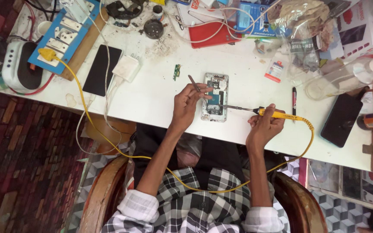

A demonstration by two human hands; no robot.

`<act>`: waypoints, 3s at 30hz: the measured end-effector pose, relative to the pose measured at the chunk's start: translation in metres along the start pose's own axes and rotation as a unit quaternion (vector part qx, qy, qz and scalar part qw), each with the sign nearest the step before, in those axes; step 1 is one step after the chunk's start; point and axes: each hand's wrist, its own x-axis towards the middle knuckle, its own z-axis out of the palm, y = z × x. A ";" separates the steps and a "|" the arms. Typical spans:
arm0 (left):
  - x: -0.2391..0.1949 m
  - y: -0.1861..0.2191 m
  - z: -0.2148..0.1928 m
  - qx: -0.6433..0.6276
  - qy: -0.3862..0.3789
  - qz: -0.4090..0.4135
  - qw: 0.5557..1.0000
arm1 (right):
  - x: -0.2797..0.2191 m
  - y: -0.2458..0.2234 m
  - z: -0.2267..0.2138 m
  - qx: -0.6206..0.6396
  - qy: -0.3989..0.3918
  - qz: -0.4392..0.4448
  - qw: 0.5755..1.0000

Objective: The person uses a soldering iron and tweezers to work on a small circuit board placed on a white workbench. They repeatedly apply heat to specific points on the board while holding components in place, occasionally adjusting the board's position.

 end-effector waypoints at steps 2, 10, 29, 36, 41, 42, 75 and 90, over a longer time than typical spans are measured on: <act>0.001 -0.001 0.000 -0.010 -0.010 -0.003 1.000 | 0.000 -0.001 0.000 0.000 0.001 0.006 1.000; 0.003 0.002 0.001 0.041 -0.003 -0.025 0.999 | -0.001 0.000 0.000 0.009 -0.013 -0.005 1.000; 0.001 0.004 0.000 0.028 -0.008 -0.035 0.999 | -0.001 -0.005 0.002 -0.011 -0.017 -0.003 1.000; 0.002 0.001 -0.001 0.054 -0.026 -0.009 0.998 | -0.002 -0.004 0.002 -0.014 -0.004 0.003 1.000; 0.002 0.004 0.000 0.073 -0.014 -0.016 0.997 | -0.001 -0.005 0.000 0.034 0.039 0.023 0.998; 0.003 0.006 0.000 0.072 -0.018 -0.012 0.997 | 0.000 -0.005 0.001 0.035 0.038 0.029 0.998; 0.006 0.014 0.000 0.068 -0.007 0.037 0.997 | -0.001 -0.006 0.006 -0.019 0.002 0.037 0.999; 0.004 0.014 0.001 0.088 -0.016 0.042 0.995 | 0.003 0.002 -0.001 -0.009 -0.019 0.023 1.000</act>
